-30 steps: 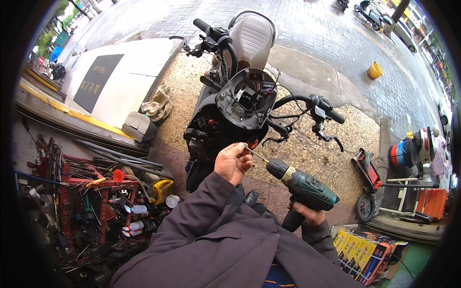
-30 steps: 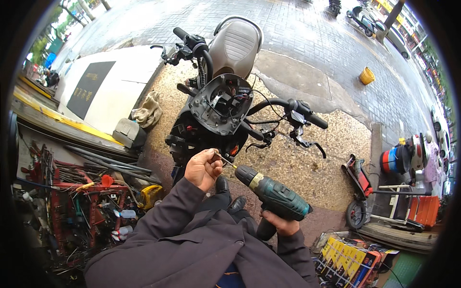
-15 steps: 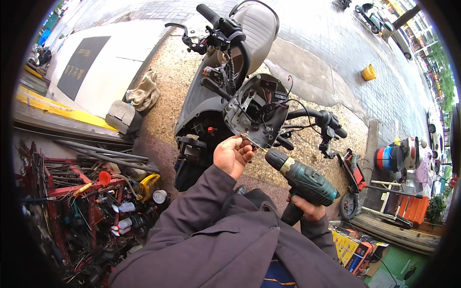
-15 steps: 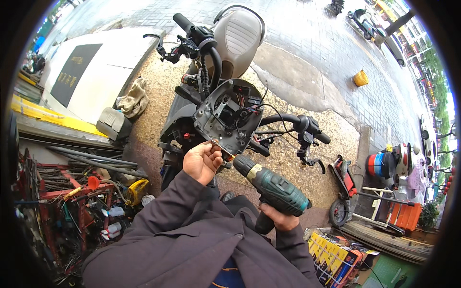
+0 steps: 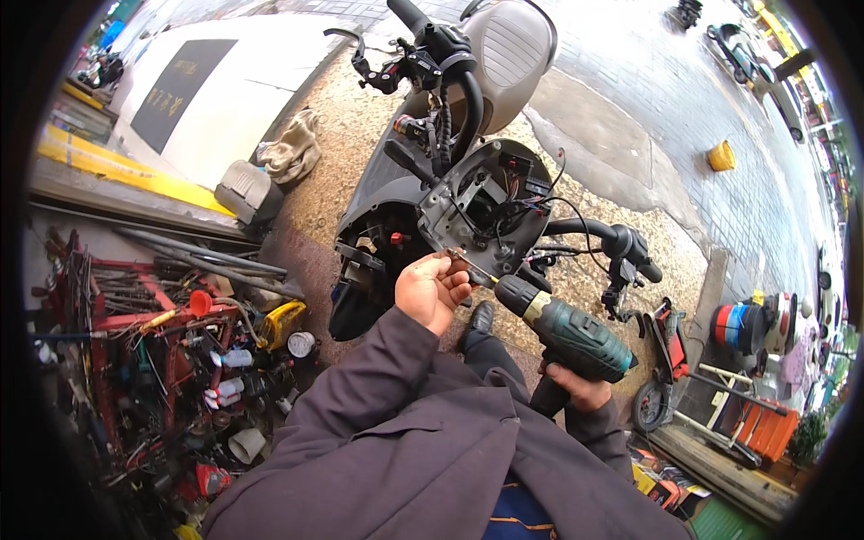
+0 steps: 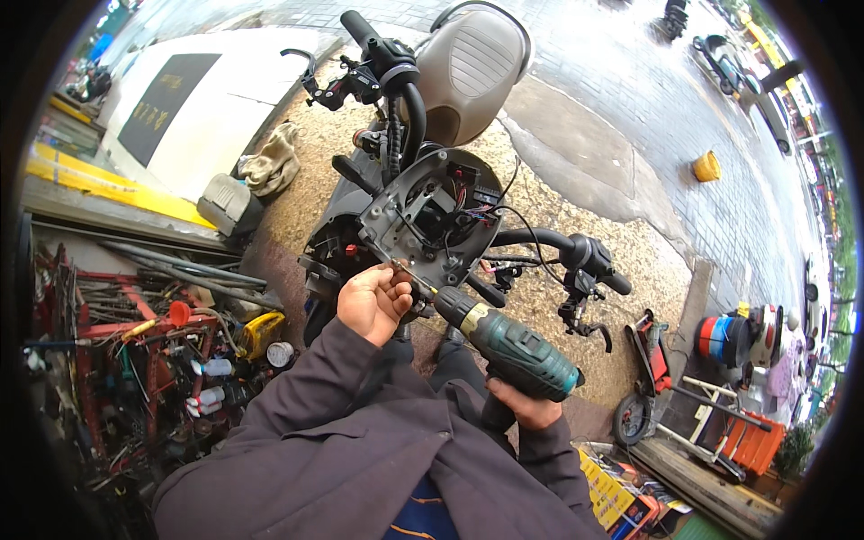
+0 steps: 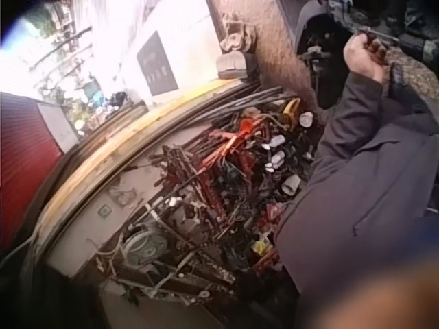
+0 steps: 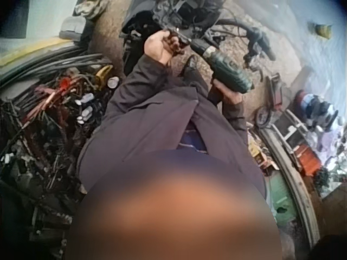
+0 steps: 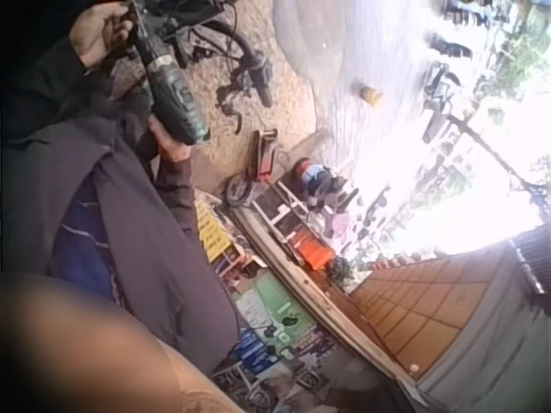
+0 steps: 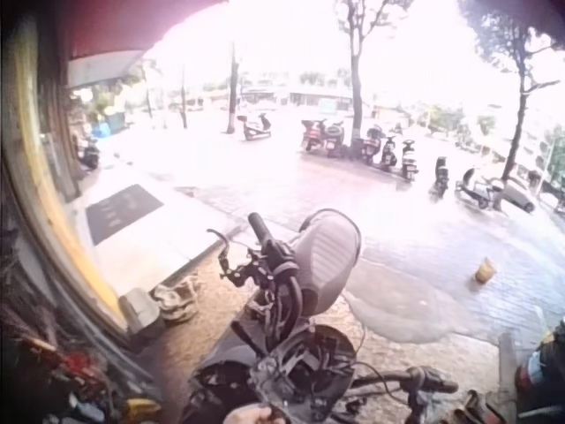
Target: The person selects a screwdriver from a cluttered tool cart, then uses a cordless drill to fasten screws into the scooter's handlebar assembly. The person also handles small fasteners and wires while working on the scooter's front section.
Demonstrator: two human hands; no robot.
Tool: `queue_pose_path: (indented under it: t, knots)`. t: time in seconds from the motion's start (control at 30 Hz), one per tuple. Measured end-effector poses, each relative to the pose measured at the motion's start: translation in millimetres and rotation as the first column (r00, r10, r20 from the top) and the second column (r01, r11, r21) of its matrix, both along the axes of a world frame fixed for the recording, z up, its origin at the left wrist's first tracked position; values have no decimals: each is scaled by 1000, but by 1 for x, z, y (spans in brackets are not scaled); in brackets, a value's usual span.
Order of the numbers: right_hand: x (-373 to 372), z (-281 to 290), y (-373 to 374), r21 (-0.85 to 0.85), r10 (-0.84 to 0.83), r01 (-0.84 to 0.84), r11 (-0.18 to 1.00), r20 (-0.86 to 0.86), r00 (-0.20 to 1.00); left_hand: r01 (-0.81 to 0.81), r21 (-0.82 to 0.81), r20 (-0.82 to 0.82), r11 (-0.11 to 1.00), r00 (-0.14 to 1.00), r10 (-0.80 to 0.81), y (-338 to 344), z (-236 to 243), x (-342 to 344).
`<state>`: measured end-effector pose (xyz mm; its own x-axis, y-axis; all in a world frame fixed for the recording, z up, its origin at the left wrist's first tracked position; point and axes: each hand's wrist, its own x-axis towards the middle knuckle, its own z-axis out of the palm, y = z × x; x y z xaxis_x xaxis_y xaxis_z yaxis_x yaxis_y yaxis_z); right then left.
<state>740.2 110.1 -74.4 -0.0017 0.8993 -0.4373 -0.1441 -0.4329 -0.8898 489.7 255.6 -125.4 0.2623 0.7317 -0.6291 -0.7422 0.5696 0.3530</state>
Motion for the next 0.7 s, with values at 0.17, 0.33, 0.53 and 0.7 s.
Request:
queue_pose_path:
  t: [0.17, 0.33, 0.53, 0.7]
  knots:
    - [30, -9, 14, -21, 94, -97, 995, -88, 992, -53, 11, -67, 999, 996, 53, -4, 6, 9]
    - [47, -20, 19, 32, 183, -183, 983, -3, 983, -105, -7, -108, 994, 989, 104, -14, 9, 14]
    - [58, -21, 23, 46, 293, -299, 953, 93, 951, -150, -31, -113, 988, 983, 145, -23, 9, 19]
    - [61, -21, 25, 40, 287, -291, 956, 84, 954, -133, -17, -122, 991, 984, 130, -19, 8, 20]
